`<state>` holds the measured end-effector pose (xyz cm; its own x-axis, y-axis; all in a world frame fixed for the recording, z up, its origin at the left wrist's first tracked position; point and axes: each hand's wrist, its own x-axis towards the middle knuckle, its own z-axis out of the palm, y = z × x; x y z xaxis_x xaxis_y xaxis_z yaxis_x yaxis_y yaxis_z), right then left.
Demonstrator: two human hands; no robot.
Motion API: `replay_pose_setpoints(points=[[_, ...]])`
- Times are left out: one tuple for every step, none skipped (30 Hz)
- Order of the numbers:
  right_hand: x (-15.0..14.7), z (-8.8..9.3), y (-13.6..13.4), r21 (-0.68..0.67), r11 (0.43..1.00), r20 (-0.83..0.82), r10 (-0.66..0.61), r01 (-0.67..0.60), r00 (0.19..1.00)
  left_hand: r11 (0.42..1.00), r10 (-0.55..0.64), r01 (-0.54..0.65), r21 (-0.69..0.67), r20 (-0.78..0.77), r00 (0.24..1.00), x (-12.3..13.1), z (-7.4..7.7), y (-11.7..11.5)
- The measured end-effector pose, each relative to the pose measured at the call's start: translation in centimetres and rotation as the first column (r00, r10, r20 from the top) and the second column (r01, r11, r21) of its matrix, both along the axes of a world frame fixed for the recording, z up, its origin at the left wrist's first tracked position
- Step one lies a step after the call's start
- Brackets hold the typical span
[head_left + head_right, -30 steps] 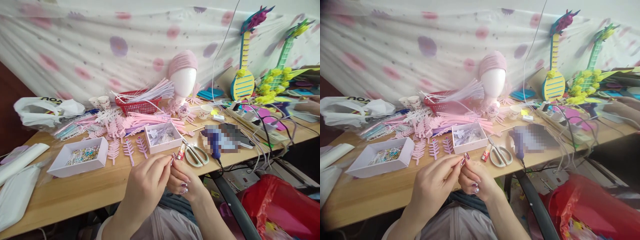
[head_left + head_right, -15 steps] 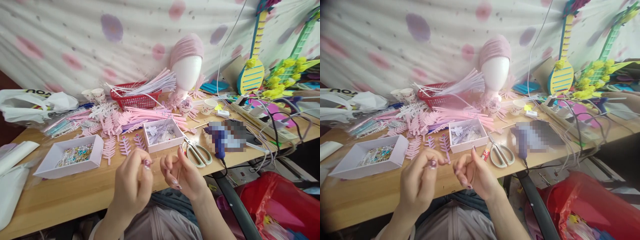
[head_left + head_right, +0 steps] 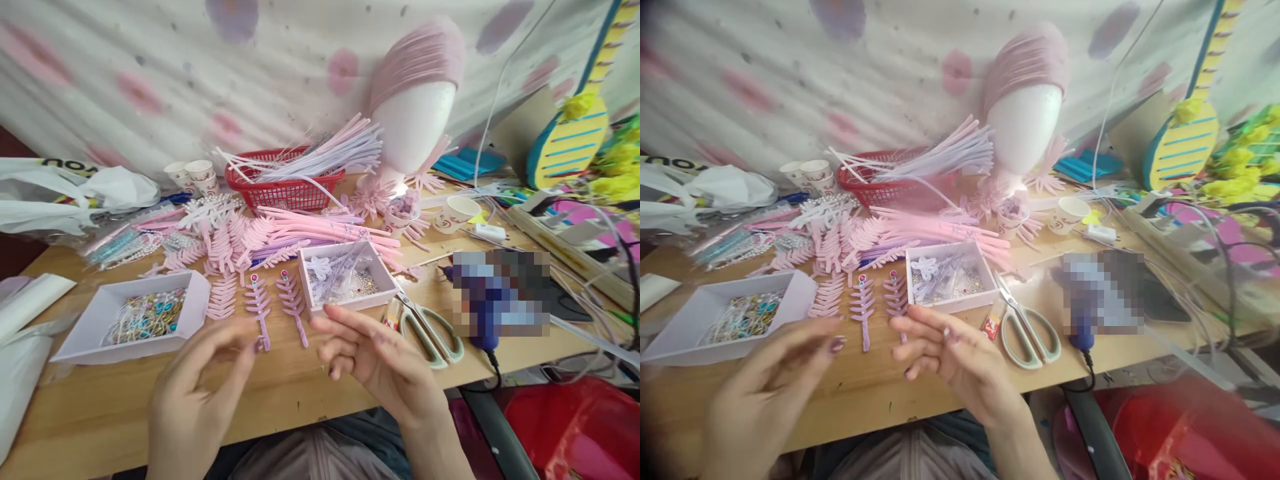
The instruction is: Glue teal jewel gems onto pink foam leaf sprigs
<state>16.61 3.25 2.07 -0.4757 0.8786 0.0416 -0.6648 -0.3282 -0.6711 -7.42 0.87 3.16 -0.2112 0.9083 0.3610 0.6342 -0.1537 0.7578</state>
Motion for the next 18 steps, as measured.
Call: replay_pose_setpoints(points=[[0.0,-0.3,0.0,0.007,1.000,0.023,-0.013,0.013,1.000,0.999,0.009,-0.008,-0.033,0.038,0.999,-0.1,-0.4,0.5],[-0.1,-0.5,-0.1,0.001,1.000,0.051,-0.023,0.023,0.998,0.997,0.012,-0.010,-0.079,0.024,1.000,-0.2,-0.9,0.9],[-0.1,-0.7,-0.2,-0.021,0.999,0.086,-0.031,0.033,0.996,0.992,0.028,-0.030,-0.119,-0.016,0.999,-0.3,-1.3,1.2],[-0.2,-0.8,-0.4,-0.054,0.997,0.129,-0.040,0.047,0.991,0.986,0.042,-0.053,-0.159,-0.069,0.997,-0.5,-1.8,1.5],[-0.4,-0.9,-0.5,-0.089,0.993,0.183,-0.055,0.072,0.982,0.975,0.054,-0.079,-0.206,-0.122,0.991,-0.5,-2.1,1.6],[-0.5,-0.8,-0.8,-0.122,0.986,0.254,-0.077,0.111,0.964,0.959,0.067,-0.110,-0.261,-0.169,0.983,-0.5,-2.4,1.7],[-0.8,-0.7,-1.0,-0.139,0.978,0.336,-0.101,0.156,0.936,0.937,0.075,-0.141,-0.320,-0.210,0.975,-0.3,-2.5,1.7],[-1.1,-0.6,-1.2,-0.133,0.971,0.424,-0.125,0.198,0.897,0.911,0.075,-0.169,-0.376,-0.251,0.965,0.0,-2.5,1.7],[-1.4,-0.5,-1.3,-0.098,0.968,0.507,-0.150,0.230,0.849,0.884,0.062,-0.188,-0.428,-0.292,0.954,0.5,-2.5,1.7],[-1.7,-0.6,-1.5,-0.038,0.968,0.587,-0.179,0.247,0.790,0.857,0.047,-0.212,-0.470,-0.338,0.940,1.0,-2.3,1.8],[-2.1,-0.8,-1.6,0.044,0.967,0.659,-0.218,0.253,0.720,0.835,0.031,-0.235,-0.498,-0.385,0.922,1.5,-2.1,2.0],[-2.4,-1.1,-1.6,0.146,0.959,0.723,-0.271,0.243,0.636,0.814,0.000,-0.246,-0.527,-0.423,0.906,2.0,-1.8,2.2],[-2.7,-1.6,-1.6,0.261,0.940,0.771,-0.341,0.221,0.538,0.792,-0.039,-0.247,-0.559,-0.450,0.892,2.3,-1.5,2.4],[-3.1,-2.2,-1.6,0.374,0.909,0.801,-0.417,0.184,0.429,0.767,-0.081,-0.243,-0.594,-0.465,0.882,2.5,-1.3,2.7],[-3.4,-2.8,-1.5,0.469,0.873,0.814,-0.486,0.133,0.317,0.739,-0.122,-0.236,-0.631,-0.470,0.874,2.6,-1.0,2.9],[-3.8,-3.4,-1.5,0.536,0.841,0.817,-0.538,0.072,0.208,0.714,-0.156,-0.227,-0.663,-0.466,0.871,2.6,-0.8,3.1],[-4.1,-3.9,-1.4,0.574,0.819,0.814,-0.571,0.005,0.106,0.694,-0.181,-0.214,-0.687,-0.455,0.872,2.4,-0.7,3.2],[-4.5,-4.4,-1.4,0.583,0.810,0.812,-0.583,-0.067,0.015,0.679,-0.201,-0.199,-0.707,-0.439,0.876,2.2,-0.6,3.2]])
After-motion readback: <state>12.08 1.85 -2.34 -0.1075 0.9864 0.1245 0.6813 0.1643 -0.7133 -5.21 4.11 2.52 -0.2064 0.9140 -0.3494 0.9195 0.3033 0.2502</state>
